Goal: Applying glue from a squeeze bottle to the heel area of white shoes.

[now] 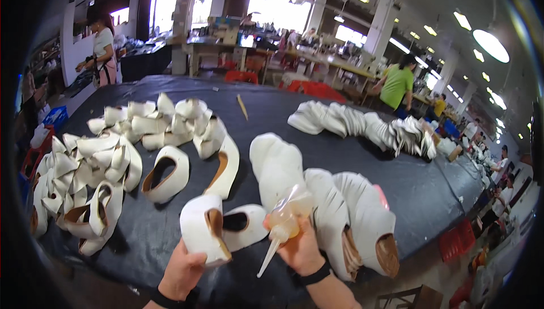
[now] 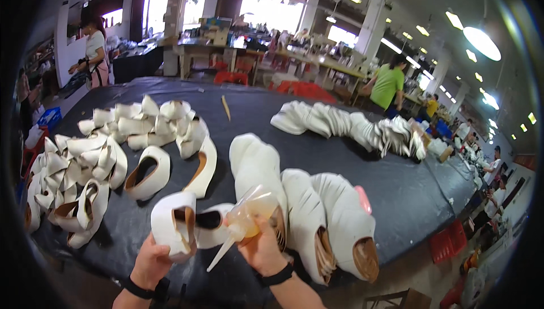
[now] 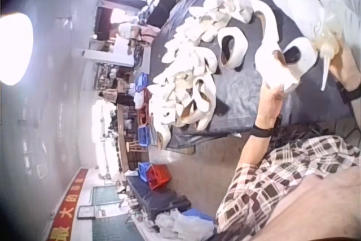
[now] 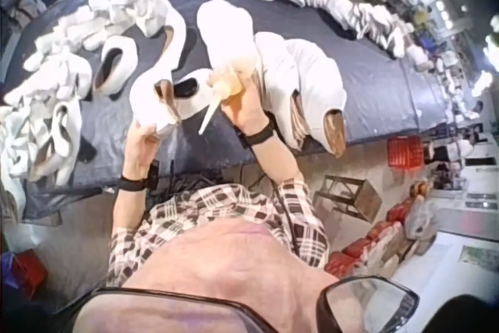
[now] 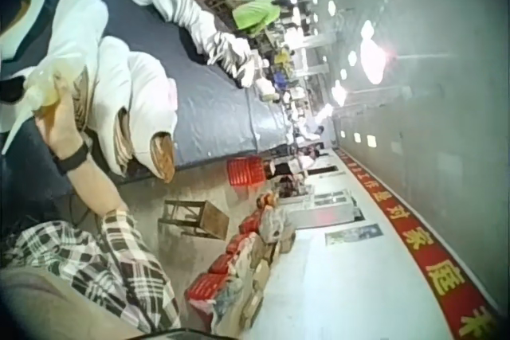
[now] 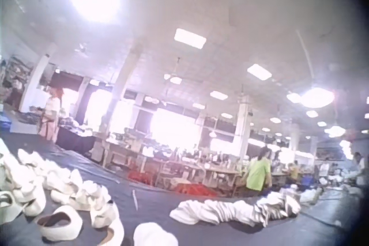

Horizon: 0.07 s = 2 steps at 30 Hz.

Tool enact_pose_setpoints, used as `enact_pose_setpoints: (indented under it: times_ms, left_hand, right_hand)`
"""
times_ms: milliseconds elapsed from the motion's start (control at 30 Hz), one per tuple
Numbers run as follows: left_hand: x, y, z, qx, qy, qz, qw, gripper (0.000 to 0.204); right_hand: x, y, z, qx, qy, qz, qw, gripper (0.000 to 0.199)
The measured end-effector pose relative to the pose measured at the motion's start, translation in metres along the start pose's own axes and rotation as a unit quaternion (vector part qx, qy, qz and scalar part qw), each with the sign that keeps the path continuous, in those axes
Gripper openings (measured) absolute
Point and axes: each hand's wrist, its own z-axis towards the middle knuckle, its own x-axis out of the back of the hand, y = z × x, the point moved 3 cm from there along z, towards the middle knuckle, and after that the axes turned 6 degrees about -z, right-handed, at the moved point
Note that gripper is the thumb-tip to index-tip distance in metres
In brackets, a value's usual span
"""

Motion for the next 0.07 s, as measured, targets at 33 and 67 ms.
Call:
enact_pose_setpoints:
  times_ms: [33, 67]
  left_hand:
    - [0.011, -0.002, 0.008, -0.004, -0.004, 0.017, 1.0, 0.07]
    - [0.023, -0.003, -0.009, 0.006, 0.029, 0.019, 0.999, 0.07]
  right_hand:
    - [0.002, -0.005, 0.004, 0.014, 0.003, -0.011, 1.0, 0.05]
    - [0.007, -0.01, 0.008, 0.016, 0.011, -0.017, 1.0, 0.055]
